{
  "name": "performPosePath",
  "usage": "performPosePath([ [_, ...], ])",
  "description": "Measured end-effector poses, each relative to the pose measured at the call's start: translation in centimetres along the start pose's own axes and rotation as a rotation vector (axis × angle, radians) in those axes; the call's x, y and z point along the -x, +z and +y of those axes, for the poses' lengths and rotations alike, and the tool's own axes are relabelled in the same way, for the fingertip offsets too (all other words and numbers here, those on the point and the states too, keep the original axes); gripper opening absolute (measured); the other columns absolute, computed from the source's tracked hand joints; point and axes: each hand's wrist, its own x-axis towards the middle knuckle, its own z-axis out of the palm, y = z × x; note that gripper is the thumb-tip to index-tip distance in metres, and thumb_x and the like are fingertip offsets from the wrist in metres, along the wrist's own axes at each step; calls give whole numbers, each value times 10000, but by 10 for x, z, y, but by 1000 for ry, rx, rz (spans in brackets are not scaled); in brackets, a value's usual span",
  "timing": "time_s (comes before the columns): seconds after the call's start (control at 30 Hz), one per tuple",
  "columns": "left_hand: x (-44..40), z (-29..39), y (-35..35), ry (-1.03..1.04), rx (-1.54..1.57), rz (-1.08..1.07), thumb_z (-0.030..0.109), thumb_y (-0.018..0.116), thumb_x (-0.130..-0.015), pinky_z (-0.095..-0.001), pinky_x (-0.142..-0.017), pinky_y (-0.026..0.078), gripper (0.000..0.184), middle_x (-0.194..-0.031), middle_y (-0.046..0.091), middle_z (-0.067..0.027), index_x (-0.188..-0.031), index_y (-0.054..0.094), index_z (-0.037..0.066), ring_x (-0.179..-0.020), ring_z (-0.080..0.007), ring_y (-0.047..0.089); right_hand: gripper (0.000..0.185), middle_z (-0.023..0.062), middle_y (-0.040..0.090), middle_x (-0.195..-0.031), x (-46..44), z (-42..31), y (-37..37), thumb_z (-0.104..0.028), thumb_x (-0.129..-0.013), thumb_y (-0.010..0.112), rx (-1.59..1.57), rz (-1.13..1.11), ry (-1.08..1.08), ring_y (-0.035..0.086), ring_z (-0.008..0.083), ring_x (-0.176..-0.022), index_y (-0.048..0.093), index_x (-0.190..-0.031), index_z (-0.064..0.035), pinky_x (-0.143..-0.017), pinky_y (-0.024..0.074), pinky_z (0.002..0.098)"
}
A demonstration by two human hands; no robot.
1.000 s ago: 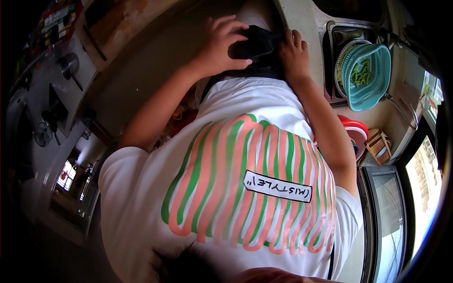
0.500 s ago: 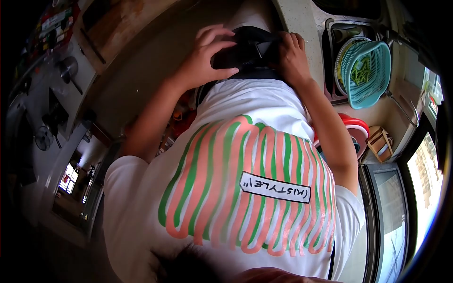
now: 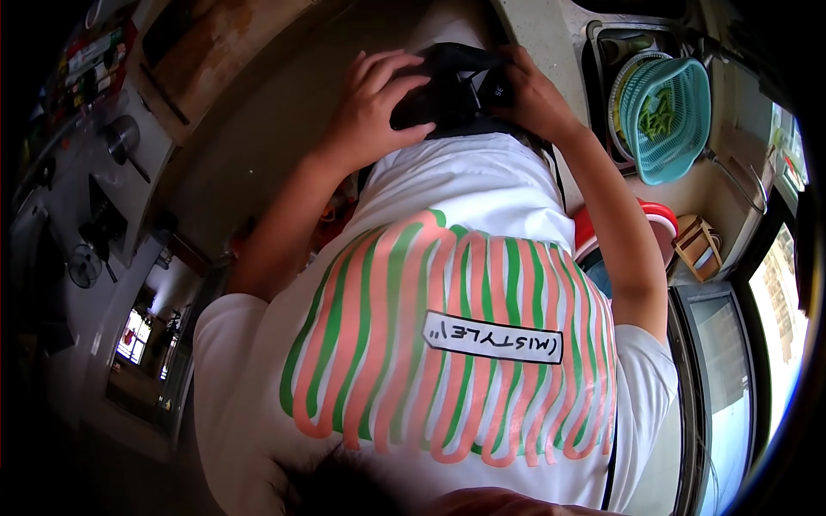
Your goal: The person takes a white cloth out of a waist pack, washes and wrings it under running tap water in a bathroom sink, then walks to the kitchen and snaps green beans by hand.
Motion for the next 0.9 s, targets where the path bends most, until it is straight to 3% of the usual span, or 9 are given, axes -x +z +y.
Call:
performPosePath([
  [0.33,0,-4,5,-5,48,14,210,816,-692,-448,-1086,360,495,-1317,559,-98,-1132,650,57,-1265,-318,481,568,193,442,-1367,3,-1,-3,-150,-702,803,-44,-30,37,578,369,-1146,574,-1164,88,-984,495,368],
  [0.5,0,-7,10,14,121,-6,196,798,-740,-409,-1043,417,548,-1385,536,-132,-1236,620,44,-1256,-330,501,556,190,443,-1371,3,-2,-3,-143,-704,786,-27,-14,43,572,368,-1154,578,-1165,88,-982,494,367],
  [0.7,9,-4,20,-80,155,-77,202,791,-779,-383,-1013,445,606,-1388,527,-157,-1317,568,35,-1212,-328,536,409,162,528,-1300,13,-5,-22,-165,-780,726,-1,-9,52,590,332,-1144,633,-1127,31,-970,494,358],
  [0.9,4,8,13,-150,226,20,182,790,-782,-381,-1032,428,590,-1343,539,-153,-1298,560,14,-1227,-324,520,207,140,598,-1212,49,13,-40,-55,-900,554,-504,26,388,617,268,-1087,624,-1092,-21,-914,494,366],
])
